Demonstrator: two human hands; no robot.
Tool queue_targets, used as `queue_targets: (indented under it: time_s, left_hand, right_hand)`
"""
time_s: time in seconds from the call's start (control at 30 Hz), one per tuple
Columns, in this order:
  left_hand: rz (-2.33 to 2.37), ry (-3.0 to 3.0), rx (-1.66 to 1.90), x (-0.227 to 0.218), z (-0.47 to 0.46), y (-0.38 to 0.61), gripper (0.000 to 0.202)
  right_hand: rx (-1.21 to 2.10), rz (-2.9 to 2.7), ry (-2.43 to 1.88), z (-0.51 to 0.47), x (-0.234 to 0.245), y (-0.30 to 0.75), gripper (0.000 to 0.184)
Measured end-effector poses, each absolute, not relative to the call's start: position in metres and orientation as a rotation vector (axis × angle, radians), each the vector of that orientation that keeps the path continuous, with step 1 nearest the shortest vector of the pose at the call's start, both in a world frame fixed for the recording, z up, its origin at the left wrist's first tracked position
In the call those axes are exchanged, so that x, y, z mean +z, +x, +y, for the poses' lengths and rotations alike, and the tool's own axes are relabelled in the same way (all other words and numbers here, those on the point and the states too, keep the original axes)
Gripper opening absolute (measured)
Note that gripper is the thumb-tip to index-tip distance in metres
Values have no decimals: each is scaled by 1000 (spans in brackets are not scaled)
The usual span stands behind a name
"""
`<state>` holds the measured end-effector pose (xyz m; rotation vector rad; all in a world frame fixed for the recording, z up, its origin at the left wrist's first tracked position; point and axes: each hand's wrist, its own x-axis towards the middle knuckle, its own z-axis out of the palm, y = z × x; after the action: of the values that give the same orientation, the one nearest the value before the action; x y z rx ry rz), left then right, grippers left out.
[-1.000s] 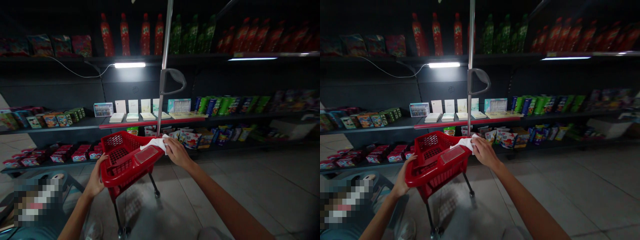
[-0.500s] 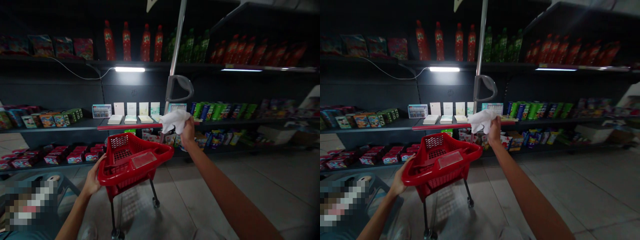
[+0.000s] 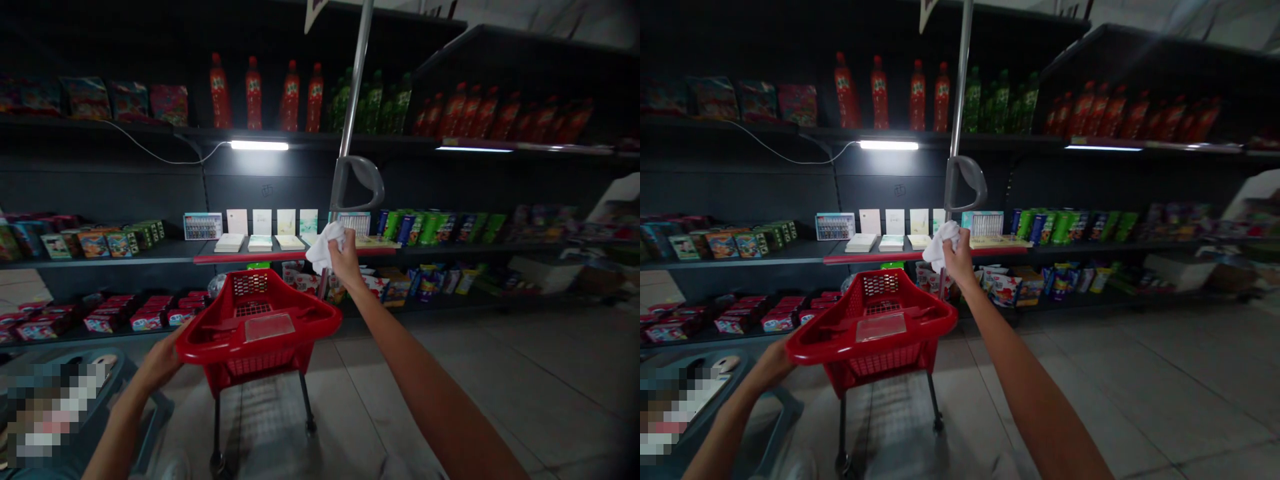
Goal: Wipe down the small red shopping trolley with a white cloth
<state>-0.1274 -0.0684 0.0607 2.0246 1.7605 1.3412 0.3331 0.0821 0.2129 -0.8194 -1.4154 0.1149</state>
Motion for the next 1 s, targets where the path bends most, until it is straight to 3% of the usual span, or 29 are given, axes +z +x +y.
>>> queue_targets:
  time_s: [0.07, 0.17, 0.3, 0.4, 0.63, 0.83, 1.0]
  left_hand:
    - [1980, 2006, 1257, 73, -76, -142, 54]
    - [2267, 1841, 1586, 102, -95, -138, 41]
    - [2023, 1934, 1997, 140, -123, -82, 31]
    - [1664, 2263, 1947, 151, -136, -27, 25]
    - [1419, 2675, 1537, 130, -140, 60, 50]
    - [1575, 2789, 1740, 112, -126, 62, 31]
    - [1580, 2813, 1948, 106, -119, 37, 30]
  right_hand:
    - [130, -1432, -813, 76, 212, 332, 28]
    - [184, -1422, -797, 67, 208, 327, 29]
    - [248, -1375, -802, 55, 196, 320, 30]
    - [270, -1371, -850, 44, 182, 317, 34]
    - [329, -1456, -917, 7, 146, 314, 32]
    - [429, -1505, -847, -16, 119, 306, 31]
    - [587, -1518, -835, -32, 109, 291, 27]
